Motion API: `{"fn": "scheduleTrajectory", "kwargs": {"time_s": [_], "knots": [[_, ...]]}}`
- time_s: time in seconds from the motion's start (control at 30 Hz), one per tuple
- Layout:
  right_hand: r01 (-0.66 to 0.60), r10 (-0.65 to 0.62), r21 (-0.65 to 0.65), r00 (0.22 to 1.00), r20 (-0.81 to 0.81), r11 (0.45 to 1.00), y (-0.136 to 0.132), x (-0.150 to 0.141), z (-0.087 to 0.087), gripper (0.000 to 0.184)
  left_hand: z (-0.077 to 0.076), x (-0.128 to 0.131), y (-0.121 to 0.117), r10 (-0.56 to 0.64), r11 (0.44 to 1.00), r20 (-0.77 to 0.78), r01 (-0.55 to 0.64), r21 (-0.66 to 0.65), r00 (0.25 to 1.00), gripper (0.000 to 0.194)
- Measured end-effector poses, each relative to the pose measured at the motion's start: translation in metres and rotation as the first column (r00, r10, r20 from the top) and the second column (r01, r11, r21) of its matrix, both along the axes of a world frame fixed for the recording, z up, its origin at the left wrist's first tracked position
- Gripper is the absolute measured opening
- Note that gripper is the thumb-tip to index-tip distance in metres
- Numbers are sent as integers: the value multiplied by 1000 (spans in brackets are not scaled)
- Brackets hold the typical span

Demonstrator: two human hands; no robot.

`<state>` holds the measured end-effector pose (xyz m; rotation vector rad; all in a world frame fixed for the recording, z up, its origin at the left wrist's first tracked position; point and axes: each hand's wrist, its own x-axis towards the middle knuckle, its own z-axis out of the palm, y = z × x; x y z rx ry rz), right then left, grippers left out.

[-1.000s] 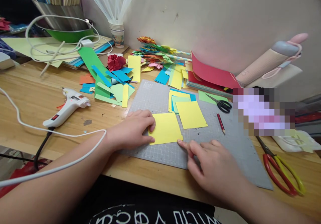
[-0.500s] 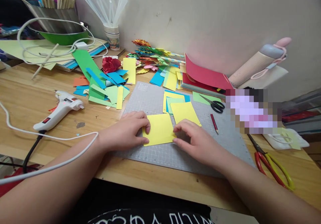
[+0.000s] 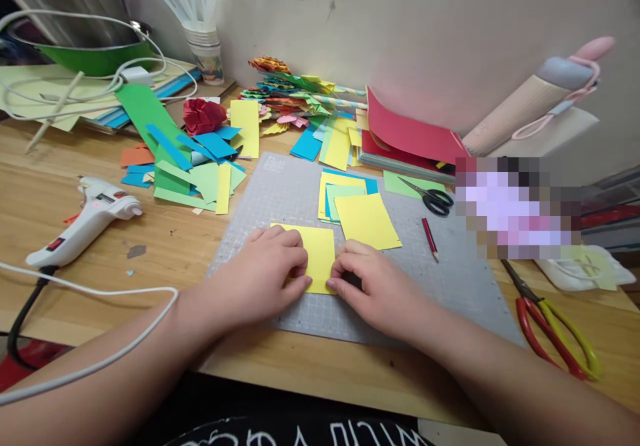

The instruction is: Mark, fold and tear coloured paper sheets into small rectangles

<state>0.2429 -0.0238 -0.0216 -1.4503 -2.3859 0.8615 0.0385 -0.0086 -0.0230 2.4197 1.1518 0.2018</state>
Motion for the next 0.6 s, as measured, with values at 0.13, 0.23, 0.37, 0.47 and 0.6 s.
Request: {"fn": "scheduleTrajectory", "kwargs": {"time_s": [0.13, 0.23, 0.37, 0.47, 0.6], "knots": [[-14, 15, -22, 1000, 23, 1000, 3, 2, 2, 9, 1, 0, -1, -9, 1000, -31, 9, 12, 999, 20], [-11, 12, -26, 999, 42, 1000, 4, 0, 4, 10, 1, 0, -1, -17, 1000, -42, 18, 25, 999, 20], [-19, 20, -23, 998, 64, 1000, 5, -1, 4, 12, 0, 1, -1, -26, 999, -52, 28, 32, 998, 20], [-16, 17, -18, 998, 66, 1000, 7, 0, 3, 12, -1, 2, -1, -28, 998, -56, 31, 46, 998, 18], [-14, 15, -15, 997, 74, 1000, 9, -1, 1, 12, -1, 1, 1, -55, 996, -25, 57, 76, 998, 13]]}}
